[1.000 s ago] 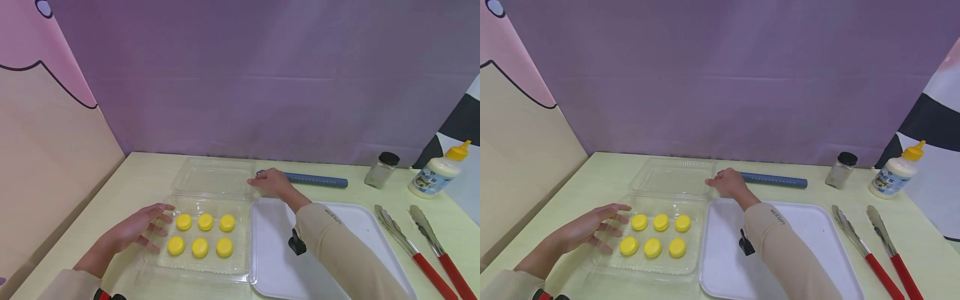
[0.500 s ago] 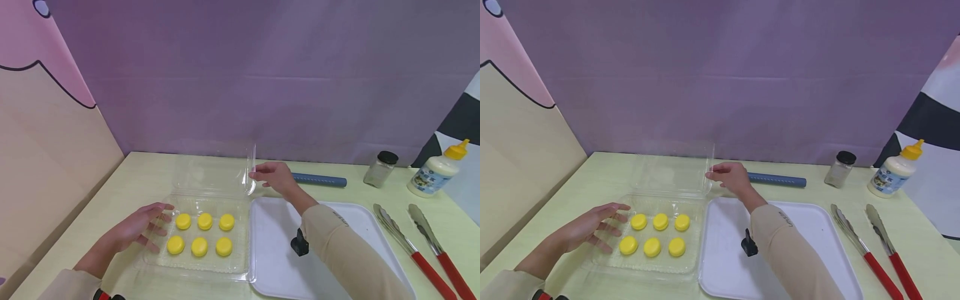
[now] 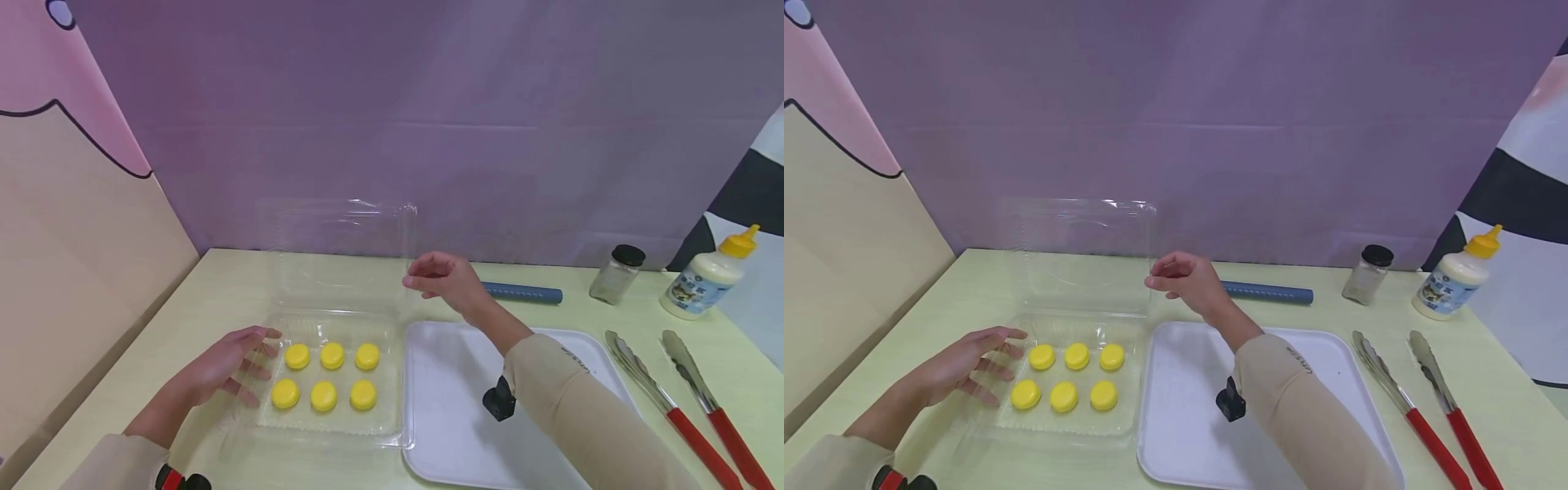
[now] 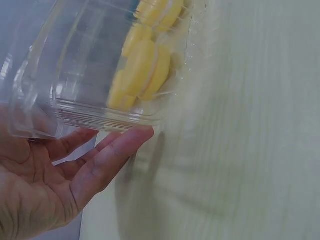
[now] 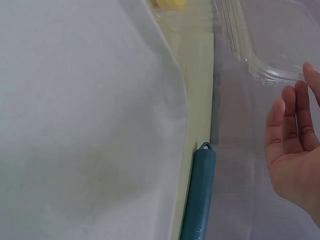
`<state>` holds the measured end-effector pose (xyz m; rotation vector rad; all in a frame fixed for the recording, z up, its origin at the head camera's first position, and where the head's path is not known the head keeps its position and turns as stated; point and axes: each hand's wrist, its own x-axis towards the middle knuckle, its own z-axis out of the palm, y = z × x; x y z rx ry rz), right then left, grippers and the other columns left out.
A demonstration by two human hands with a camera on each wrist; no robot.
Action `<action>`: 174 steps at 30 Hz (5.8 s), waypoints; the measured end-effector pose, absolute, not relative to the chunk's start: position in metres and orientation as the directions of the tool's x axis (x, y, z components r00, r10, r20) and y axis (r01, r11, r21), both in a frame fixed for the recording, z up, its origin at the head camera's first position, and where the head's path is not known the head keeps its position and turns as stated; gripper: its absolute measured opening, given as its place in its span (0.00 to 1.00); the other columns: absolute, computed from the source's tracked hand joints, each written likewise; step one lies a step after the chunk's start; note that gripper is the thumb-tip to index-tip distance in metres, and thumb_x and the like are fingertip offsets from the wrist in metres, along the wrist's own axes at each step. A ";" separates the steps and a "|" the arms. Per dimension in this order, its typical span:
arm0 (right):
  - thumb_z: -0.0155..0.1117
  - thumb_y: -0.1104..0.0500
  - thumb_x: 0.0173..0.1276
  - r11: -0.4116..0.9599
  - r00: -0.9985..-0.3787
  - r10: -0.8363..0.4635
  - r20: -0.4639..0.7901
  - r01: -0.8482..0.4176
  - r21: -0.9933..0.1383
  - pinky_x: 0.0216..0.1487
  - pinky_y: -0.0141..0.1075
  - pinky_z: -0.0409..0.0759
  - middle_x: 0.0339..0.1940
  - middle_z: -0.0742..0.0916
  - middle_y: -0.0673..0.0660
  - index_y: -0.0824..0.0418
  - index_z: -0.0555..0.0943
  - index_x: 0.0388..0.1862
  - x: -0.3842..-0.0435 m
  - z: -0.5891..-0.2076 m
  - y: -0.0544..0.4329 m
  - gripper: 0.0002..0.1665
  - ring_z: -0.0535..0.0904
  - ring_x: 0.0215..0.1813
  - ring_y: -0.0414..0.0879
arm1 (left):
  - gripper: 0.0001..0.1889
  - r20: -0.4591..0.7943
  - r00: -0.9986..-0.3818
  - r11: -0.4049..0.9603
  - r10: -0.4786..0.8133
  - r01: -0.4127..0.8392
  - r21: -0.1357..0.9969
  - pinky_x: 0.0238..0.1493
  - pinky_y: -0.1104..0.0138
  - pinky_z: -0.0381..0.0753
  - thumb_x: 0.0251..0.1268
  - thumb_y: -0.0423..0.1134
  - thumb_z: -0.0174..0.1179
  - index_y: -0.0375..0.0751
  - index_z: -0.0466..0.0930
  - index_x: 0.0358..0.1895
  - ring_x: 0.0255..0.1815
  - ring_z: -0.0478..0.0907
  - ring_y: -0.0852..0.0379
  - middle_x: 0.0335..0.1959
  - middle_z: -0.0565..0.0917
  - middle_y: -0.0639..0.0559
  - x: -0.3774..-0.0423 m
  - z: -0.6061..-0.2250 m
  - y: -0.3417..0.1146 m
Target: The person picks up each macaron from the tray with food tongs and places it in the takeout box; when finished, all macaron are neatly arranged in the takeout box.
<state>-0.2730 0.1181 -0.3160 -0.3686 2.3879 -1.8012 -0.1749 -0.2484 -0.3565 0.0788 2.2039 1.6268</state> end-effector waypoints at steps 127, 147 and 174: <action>0.65 0.59 0.70 0.136 -0.827 -0.500 -0.257 0.218 -0.966 0.30 0.29 0.73 0.25 0.86 0.47 0.78 0.83 0.40 -0.113 -0.368 0.113 0.19 0.79 0.31 0.39 | 0.31 -0.283 -0.903 0.332 0.323 -0.172 0.927 0.50 0.55 0.86 0.85 0.50 0.41 0.33 0.55 0.78 0.60 0.75 0.43 0.71 0.68 0.32 -0.131 -0.355 -0.274; 0.64 0.58 0.72 0.129 -0.826 -0.508 -0.244 0.207 -0.970 0.30 0.29 0.74 0.26 0.86 0.48 0.79 0.81 0.40 -0.114 -0.366 0.118 0.20 0.79 0.32 0.40 | 0.28 -0.295 -0.810 0.341 0.506 -0.127 0.932 0.47 0.56 0.85 0.77 0.37 0.54 0.35 0.60 0.75 0.52 0.80 0.51 0.55 0.77 0.44 -0.126 -0.358 -0.300; 0.62 0.59 0.74 0.154 -0.820 -0.506 -0.269 0.220 -0.963 0.31 0.30 0.75 0.25 0.86 0.47 0.78 0.83 0.42 -0.116 -0.365 0.117 0.18 0.79 0.31 0.39 | 0.11 -0.293 -0.757 0.336 0.584 -0.103 0.936 0.46 0.57 0.83 0.81 0.36 0.47 0.30 0.73 0.40 0.44 0.79 0.49 0.40 0.79 0.48 -0.127 -0.353 -0.298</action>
